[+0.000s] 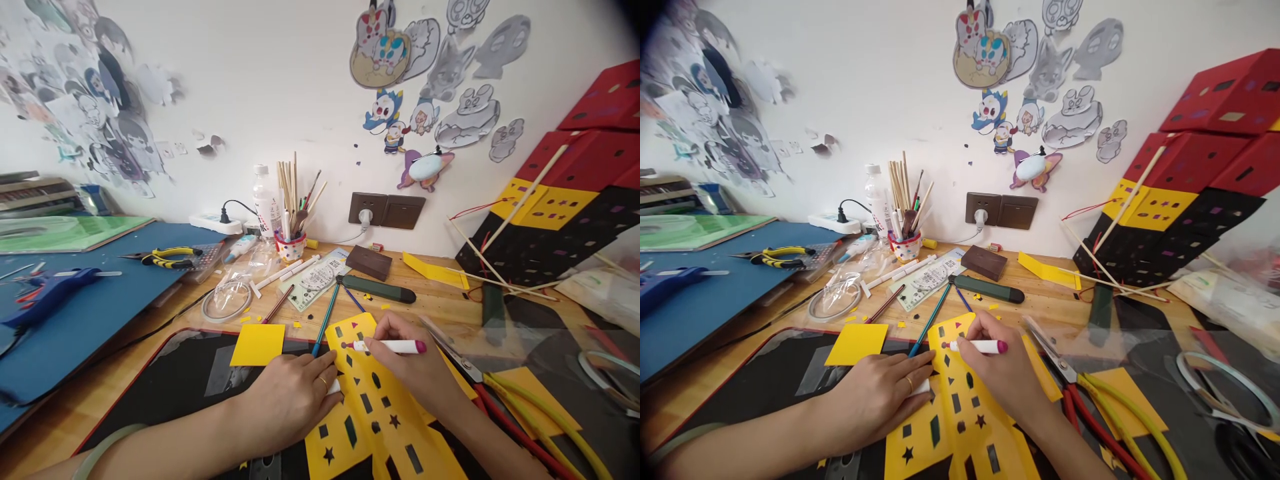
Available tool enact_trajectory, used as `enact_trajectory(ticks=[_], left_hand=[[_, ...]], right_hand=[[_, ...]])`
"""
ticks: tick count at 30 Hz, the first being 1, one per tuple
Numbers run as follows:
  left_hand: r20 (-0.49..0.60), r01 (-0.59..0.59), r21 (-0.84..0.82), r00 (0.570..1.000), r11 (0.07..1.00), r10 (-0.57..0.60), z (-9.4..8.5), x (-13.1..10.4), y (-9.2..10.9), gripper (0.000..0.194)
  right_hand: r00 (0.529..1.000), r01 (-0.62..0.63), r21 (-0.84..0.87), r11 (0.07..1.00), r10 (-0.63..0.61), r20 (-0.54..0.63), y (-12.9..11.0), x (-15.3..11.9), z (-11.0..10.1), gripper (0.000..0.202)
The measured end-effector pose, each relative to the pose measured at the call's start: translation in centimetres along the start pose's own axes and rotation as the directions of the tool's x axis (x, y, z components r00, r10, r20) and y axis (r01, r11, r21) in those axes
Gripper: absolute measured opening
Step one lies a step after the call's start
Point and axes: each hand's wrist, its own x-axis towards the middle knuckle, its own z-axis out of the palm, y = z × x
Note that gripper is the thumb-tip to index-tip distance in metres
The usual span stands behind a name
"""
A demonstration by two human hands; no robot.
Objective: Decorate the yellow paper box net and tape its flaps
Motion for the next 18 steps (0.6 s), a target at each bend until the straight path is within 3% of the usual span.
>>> enact_trajectory(ticks=[18], left_hand=[[0.003,-0.012,0.010,1.000,1.000,0.012,-0.23,0.04,0.02,0.028]], right_hand=[[1.000,-0.010,-0.032,0.999,0.009,-0.008,-0.05,0.15,0.12,0.019]])
